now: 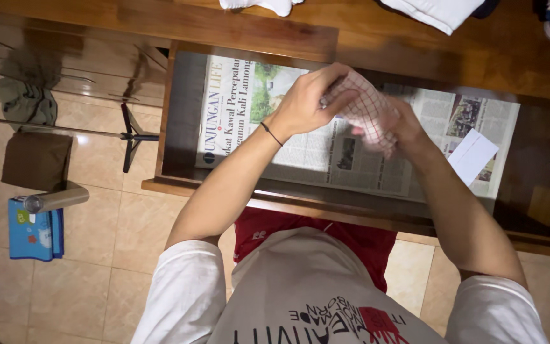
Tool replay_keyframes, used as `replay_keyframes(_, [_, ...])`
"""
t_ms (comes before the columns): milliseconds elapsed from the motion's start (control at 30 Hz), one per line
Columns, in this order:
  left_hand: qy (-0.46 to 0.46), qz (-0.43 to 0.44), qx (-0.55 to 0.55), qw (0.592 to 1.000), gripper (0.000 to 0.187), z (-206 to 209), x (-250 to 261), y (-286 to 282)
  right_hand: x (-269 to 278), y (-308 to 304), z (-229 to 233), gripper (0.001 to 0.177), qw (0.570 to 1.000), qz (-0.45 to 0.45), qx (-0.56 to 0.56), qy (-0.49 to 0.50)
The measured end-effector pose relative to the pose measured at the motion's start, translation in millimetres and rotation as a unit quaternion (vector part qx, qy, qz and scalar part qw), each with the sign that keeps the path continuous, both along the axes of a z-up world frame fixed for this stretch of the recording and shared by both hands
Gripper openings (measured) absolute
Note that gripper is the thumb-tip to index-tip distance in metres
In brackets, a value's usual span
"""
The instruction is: The person wipes the interior surfaces of a wooden drawer using a red and white checkered cloth. They clean the bottom, sides, and front edge of the drawer, which is lined with a newspaper.
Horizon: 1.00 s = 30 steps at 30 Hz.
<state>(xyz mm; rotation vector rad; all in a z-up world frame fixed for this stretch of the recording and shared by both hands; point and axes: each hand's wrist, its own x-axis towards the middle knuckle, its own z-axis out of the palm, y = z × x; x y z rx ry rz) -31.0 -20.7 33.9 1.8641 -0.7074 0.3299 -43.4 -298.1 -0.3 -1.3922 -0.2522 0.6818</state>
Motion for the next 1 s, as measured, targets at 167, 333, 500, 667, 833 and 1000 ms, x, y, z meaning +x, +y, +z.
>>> replay_keyframes(167, [0.093, -0.037, 0.049, 0.994, 0.031, 1.6, 1.8, -8.0, 4.8, 3.9, 1.6, 0.050, 0.958, 0.098, -0.149, -0.225])
replay_keyframes(333, [0.052, -0.061, 0.043, 0.996, 0.035, 4.0, -1.6, -10.1, -6.5, 17.5, 14.1, 0.050, 0.957, 0.048, -0.188, -0.215])
replay_keyframes(500, [0.062, -0.059, 0.021, 0.996, 0.037, 2.9, 1.1, -2.9, 4.0, 10.1, 7.6, 0.045, 0.952, 0.040, -0.266, -0.144])
replay_keyframes(667, [-0.030, -0.071, 0.012, 0.997, 0.035, -1.0, -0.1, -5.7, 4.4, 8.3, -7.8, 0.052, 0.957, 0.019, -0.270, -0.104])
replay_keyframes(833, [0.103, -0.064, 0.040, 0.992, 0.037, -3.6, -1.9, -13.6, 0.4, 17.5, 9.6, 0.098, 0.997, 0.025, 0.043, 0.060])
replay_keyframes(1000, [0.041, -0.018, 0.034, 0.998, 0.032, -11.9, -0.3, -5.4, -10.8, 21.3, 30.5, 0.105, 0.993, 0.042, 0.106, 0.003])
